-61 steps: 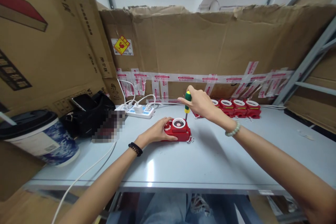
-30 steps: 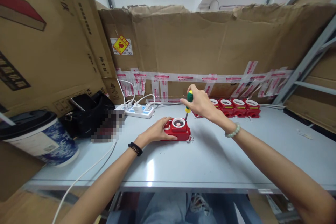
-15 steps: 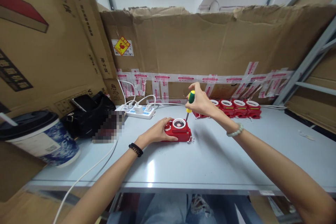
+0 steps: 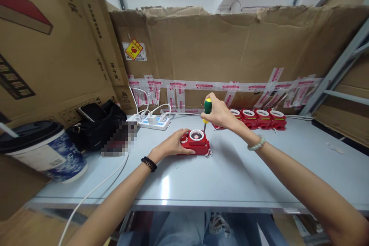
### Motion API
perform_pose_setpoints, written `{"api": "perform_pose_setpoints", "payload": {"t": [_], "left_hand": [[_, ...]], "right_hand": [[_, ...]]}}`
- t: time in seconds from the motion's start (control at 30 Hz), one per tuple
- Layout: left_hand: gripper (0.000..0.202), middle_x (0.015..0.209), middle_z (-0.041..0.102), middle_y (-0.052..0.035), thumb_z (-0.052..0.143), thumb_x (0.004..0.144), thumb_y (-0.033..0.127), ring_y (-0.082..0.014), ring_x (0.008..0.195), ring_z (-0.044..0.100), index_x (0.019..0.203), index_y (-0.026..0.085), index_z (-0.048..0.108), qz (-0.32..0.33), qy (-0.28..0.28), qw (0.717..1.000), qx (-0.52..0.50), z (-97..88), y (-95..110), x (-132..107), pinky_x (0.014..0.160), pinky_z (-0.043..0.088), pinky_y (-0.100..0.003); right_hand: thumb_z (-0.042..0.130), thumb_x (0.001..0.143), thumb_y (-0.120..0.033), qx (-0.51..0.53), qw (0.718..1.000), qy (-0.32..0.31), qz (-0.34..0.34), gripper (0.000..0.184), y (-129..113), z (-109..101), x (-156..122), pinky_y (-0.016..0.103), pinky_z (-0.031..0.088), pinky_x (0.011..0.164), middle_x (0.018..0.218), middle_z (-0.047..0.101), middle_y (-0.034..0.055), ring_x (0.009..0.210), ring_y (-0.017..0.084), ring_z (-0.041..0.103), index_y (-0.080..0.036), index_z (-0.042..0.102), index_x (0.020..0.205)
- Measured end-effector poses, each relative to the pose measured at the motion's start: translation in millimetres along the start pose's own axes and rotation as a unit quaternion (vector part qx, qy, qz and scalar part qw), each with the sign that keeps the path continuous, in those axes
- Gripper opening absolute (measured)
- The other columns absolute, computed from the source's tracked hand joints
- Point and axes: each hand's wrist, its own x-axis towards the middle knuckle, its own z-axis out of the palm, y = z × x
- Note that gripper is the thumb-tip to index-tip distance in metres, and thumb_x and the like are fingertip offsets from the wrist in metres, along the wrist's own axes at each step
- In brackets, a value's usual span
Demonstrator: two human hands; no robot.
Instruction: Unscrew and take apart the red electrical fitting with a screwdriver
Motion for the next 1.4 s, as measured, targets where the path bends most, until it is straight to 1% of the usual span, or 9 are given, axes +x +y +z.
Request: {"api": "perform_pose_setpoints", "payload": {"t": [0.13,0.3,0.47,0.57,0.73,0.87,0.97,1.13,1.4], "left_hand": [[0.077,0.108,0.056,-0.0079,0.073,0.055,0.054,-0.0255,0.098,0.054,0.119,0.021,0.046,-0.006,0.002,1.0,0.0,0.3,0,0,0.088,0.043,-0.038],[0.077,0.11,0.056,-0.0079,0.074,0.055,0.054,-0.0259,0.1,0.054,0.119,0.02,0.046,0.0,0.005,1.0,-0.001,0.5,0,-1,0.09,0.043,-0.038],[0.077,0.109,0.056,-0.0087,0.074,0.055,0.054,-0.0257,0.098,0.055,0.119,0.02,0.047,0.004,0.006,1.0,-0.004,0.3,0,-1,0.088,0.044,-0.038],[0.077,0.109,0.056,-0.0088,0.074,0.054,0.054,-0.0262,0.099,0.055,0.118,0.02,0.047,0.003,0.004,1.0,-0.006,-0.1,-1,-1,0.088,0.044,-0.039],[0.077,0.11,0.056,-0.0083,0.074,0.055,0.053,-0.0265,0.1,0.054,0.119,0.021,0.047,-0.001,0.006,1.0,-0.007,-0.3,0,0,0.089,0.043,-0.039],[0.076,0.111,0.056,-0.0085,0.073,0.056,0.054,-0.0263,0.1,0.054,0.118,0.021,0.046,0.002,0.002,1.0,-0.004,0.0,0,0,0.089,0.043,-0.039],[0.077,0.11,0.056,-0.0083,0.073,0.055,0.055,-0.0261,0.1,0.054,0.118,0.021,0.046,0.001,0.002,1.0,-0.002,0.7,-2,0,0.089,0.044,-0.038],[0.078,0.11,0.056,-0.0081,0.074,0.054,0.054,-0.0256,0.099,0.055,0.119,0.021,0.046,-0.004,0.004,1.0,-0.007,0.8,-1,1,0.088,0.044,-0.037],[0.077,0.11,0.057,-0.0081,0.074,0.054,0.053,-0.0257,0.1,0.055,0.118,0.021,0.047,-0.004,0.006,1.0,-0.005,-0.2,1,0,0.089,0.043,-0.038]], "right_hand": [[0.051,0.063,-0.024,0.042,0.999,0.032,-0.003,0.03,1,4,1,0.029,0.037,0.058,0.066,0.051,-0.0031,0.059,0.016,0.05,-0.023,0.035,0.089],[0.056,0.057,-0.021,0.167,0.985,-0.009,0.031,0.038,3,8,5,0.028,0.041,0.062,0.073,0.058,-0.003,0.068,0.015,0.054,-0.023,0.035,0.089],[0.058,0.064,-0.045,0.115,0.991,0.053,0.044,0.031,0,18,-1,0.028,0.039,0.06,0.07,0.055,-0.0015,0.067,0.016,0.052,-0.022,0.042,0.077],[0.05,0.071,-0.05,0.066,0.993,0.079,0.049,0.03,1,21,-4,0.028,0.036,0.057,0.065,0.053,-0.0018,0.061,0.016,0.051,-0.022,0.04,0.076],[0.059,0.064,-0.042,0.017,0.996,0.067,0.057,0.03,7,15,1,0.028,0.036,0.058,0.068,0.055,-0.0002,0.064,0.018,0.052,-0.022,0.042,0.08],[0.064,0.057,-0.031,0.06,0.996,0.053,0.049,0.033,14,9,5,0.028,0.039,0.06,0.071,0.058,0.0002,0.065,0.017,0.054,-0.02,0.048,0.083],[0.058,0.059,-0.023,0.094,0.994,0.044,0.029,0.031,16,8,3,0.028,0.041,0.063,0.076,0.06,0.0009,0.069,0.016,0.056,-0.019,0.048,0.088],[0.056,0.066,-0.037,0.029,0.997,0.06,0.032,0.022,13,10,-2,0.03,0.039,0.06,0.069,0.056,0.0009,0.064,0.017,0.052,-0.021,0.044,0.076],[0.054,0.063,-0.027,0.082,0.994,0.052,0.04,0.026,13,8,3,0.028,0.04,0.061,0.074,0.058,0.0013,0.066,0.016,0.053,-0.019,0.049,0.087]]}}
